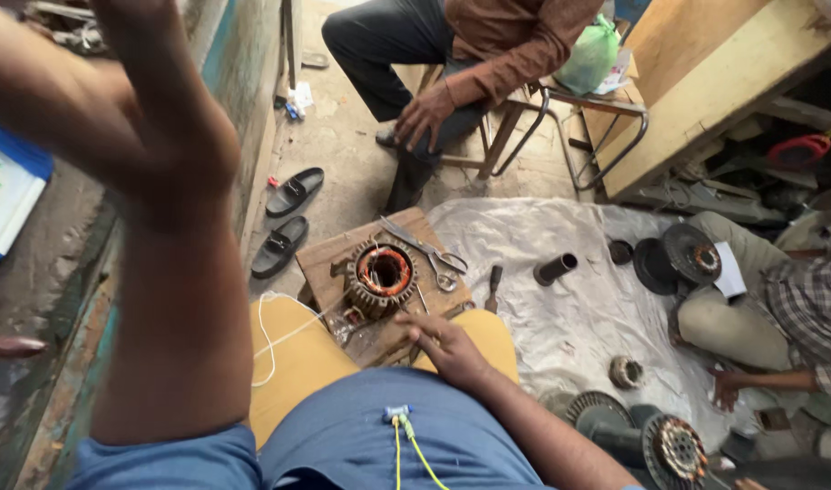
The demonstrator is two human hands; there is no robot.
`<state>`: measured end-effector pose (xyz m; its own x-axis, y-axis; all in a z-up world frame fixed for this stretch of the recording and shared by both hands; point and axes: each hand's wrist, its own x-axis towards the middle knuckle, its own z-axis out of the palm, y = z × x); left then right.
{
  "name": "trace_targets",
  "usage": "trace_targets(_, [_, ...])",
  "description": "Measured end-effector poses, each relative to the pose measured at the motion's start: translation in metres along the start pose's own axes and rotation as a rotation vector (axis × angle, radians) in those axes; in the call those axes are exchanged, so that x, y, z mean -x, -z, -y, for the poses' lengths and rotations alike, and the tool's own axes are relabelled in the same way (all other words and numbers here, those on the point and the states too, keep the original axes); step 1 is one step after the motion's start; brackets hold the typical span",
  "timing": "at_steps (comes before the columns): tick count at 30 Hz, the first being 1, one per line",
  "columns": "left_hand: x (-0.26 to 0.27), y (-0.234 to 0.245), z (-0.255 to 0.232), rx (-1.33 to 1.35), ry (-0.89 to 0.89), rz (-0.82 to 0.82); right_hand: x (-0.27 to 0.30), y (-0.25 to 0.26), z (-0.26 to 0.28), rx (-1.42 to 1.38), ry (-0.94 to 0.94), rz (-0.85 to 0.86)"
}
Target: The person winds white wire around a motor stator core, threading it through slots and securing it with a wooden tool. They repeatedly adjust the wire and rotate the stator to continue winding.
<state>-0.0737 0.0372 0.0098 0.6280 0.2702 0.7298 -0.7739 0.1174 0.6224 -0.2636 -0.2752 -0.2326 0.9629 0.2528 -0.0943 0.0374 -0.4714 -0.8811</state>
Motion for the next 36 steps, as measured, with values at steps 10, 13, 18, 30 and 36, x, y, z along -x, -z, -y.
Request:
trace_targets(10, [0.196,-0.029,0.063,-0.592,0.361,0.962,-0.005,0.006,0.02,-0.047,0.118,-0.208])
trace_targets(13, [0.252,-0.026,0.078,-0.54,0.147,1.021,-0.007,0.006,0.022,0.034,0.126,-0.258])
trace_targets(18, [0.286,-0.018,0.101,-0.54,0.331,1.175,-0.016,0.004,0.012,0.023,0.172,-0.274])
trace_targets(30, [0.281,-0.018,0.123,-0.527,0.367,1.044,-0.042,0.001,-0.026,-0.389,0.024,-0.218])
trace_targets(36, [0.278,-0.011,0.118,-0.452,0.443,0.807,-0.049,0.004,-0.011,-0.084,0.003,-0.147])
